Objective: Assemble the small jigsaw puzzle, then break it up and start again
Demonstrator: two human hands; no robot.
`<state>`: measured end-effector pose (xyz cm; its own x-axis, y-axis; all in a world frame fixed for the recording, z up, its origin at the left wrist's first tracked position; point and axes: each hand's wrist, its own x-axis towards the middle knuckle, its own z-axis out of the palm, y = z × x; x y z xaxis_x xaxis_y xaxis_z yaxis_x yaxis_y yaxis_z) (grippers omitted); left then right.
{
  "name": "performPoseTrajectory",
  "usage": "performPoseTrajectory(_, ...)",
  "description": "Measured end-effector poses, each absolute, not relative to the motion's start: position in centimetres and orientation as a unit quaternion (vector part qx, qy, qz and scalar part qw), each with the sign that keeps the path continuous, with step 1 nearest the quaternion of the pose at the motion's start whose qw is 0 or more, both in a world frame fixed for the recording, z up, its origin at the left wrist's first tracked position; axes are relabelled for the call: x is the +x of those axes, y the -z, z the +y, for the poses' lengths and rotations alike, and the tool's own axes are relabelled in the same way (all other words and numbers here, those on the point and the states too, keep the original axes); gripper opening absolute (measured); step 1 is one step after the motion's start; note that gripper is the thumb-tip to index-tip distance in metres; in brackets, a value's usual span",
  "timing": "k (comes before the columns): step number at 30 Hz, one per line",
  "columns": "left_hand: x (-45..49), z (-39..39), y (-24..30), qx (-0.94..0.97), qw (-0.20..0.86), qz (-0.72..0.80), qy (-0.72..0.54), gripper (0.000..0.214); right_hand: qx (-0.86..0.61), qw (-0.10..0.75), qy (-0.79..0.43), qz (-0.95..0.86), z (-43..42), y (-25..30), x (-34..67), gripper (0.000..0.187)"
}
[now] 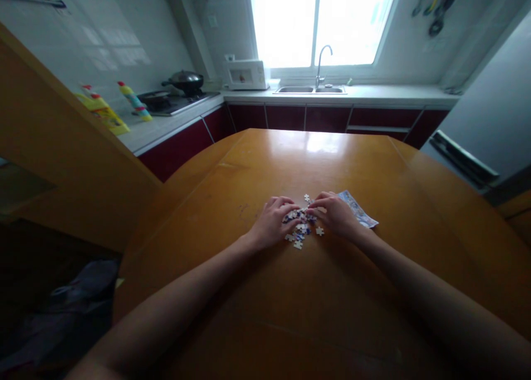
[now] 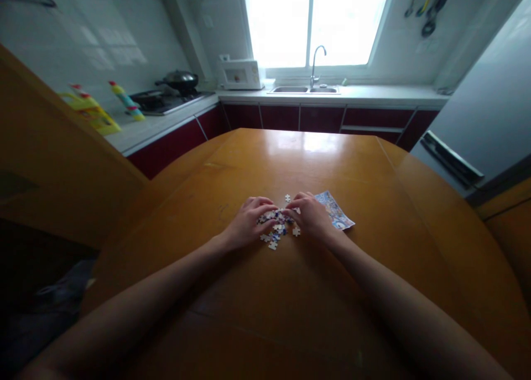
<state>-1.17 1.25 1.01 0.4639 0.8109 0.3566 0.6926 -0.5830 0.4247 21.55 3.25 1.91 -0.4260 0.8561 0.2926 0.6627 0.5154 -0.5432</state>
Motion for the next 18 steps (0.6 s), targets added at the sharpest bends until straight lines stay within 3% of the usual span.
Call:
performPoseTrajectory(2, -1.2, 1.1, -0.9, 0.869, 0.094, 0.421, -0.240, 0.030, -0.474, 0.271, -0.176, -0.819, 3.5, -1.2, 21.7, 0.017)
performPoseTrajectory(5, -1.3, 1.2, -0.8, 0.871, 0.102, 0.416, -0.239, 0.017, -0.479, 0.270, -0.197, -0.812, 4.0, -0.6, 21.9, 0.006)
performPoseTrajectory(9, -1.4, 1.7, -0.6, 0.852, 0.126, 0.430, -0.271, 0.008, -0.485, 0.301, -0.230, -0.788, 4.8, -0.5, 22.3, 0.014)
performPoseTrajectory(13, -1.7, 2.2, -0.3, 0.852, 0.146, 0.403, -0.300, 0.014, -0.462, 0.318, -0.257, -0.787, 5.3, -0.7, 22.8, 0.022)
performPoseTrajectory(18, -2.0, 2.4, -0.3, 0.879, 0.126, 0.365, -0.280, 0.031, -0.440, 0.327, -0.228, -0.805, 5.2, -0.4, 22.8, 0.019)
